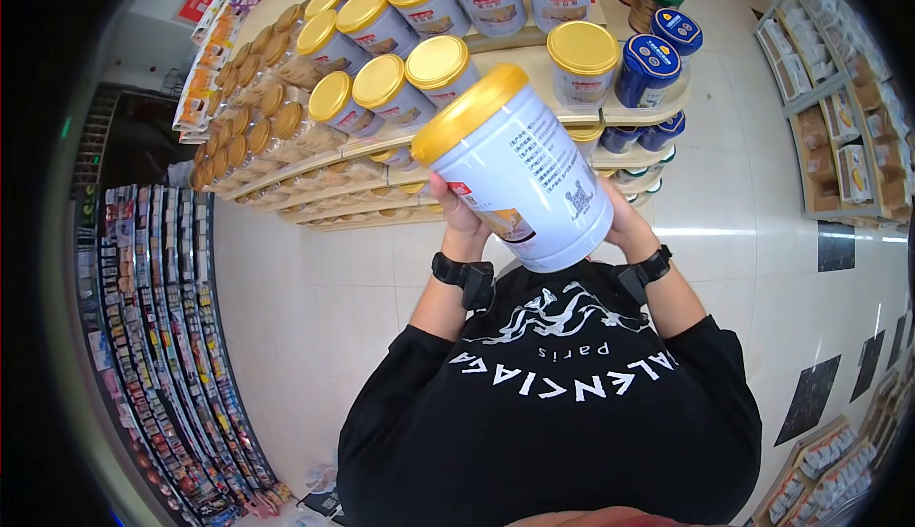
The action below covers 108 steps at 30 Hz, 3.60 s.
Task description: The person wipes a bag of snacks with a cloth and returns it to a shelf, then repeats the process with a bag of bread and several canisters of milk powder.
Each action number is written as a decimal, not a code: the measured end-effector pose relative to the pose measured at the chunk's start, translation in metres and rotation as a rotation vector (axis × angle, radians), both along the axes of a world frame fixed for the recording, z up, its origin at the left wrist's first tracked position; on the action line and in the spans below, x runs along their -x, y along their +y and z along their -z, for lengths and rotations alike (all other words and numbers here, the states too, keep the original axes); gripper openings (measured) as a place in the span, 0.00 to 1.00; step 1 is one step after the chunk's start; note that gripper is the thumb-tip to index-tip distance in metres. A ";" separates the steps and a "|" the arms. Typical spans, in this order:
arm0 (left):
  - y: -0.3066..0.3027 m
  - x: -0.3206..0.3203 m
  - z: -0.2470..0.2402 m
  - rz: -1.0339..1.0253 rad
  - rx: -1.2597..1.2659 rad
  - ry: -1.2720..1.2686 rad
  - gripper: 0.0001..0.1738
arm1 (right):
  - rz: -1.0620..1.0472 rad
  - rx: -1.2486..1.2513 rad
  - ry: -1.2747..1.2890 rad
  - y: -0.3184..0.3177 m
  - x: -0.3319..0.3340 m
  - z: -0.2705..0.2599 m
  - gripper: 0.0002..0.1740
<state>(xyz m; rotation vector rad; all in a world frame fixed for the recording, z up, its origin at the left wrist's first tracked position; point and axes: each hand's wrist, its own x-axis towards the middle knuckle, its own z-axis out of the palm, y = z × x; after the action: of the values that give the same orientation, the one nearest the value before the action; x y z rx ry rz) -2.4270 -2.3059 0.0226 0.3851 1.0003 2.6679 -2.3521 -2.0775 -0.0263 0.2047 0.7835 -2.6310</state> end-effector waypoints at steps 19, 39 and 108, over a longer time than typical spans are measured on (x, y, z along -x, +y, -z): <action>0.018 0.008 0.011 0.153 0.060 -0.243 0.47 | 0.681 -0.824 0.395 -0.028 -0.002 -0.082 0.23; -0.046 0.026 0.028 0.190 -0.086 -0.071 0.48 | 0.220 -0.907 0.287 -0.026 0.034 -0.063 0.19; -0.033 0.075 -0.008 -0.181 0.109 -0.084 0.40 | 0.169 -0.042 0.011 -0.074 0.095 -0.037 0.27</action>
<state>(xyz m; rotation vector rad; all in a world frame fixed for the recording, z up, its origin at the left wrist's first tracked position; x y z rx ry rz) -2.5020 -2.3385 0.0310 0.1654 1.1996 2.7446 -2.4471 -2.1515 0.0106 0.2798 0.8609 -2.7768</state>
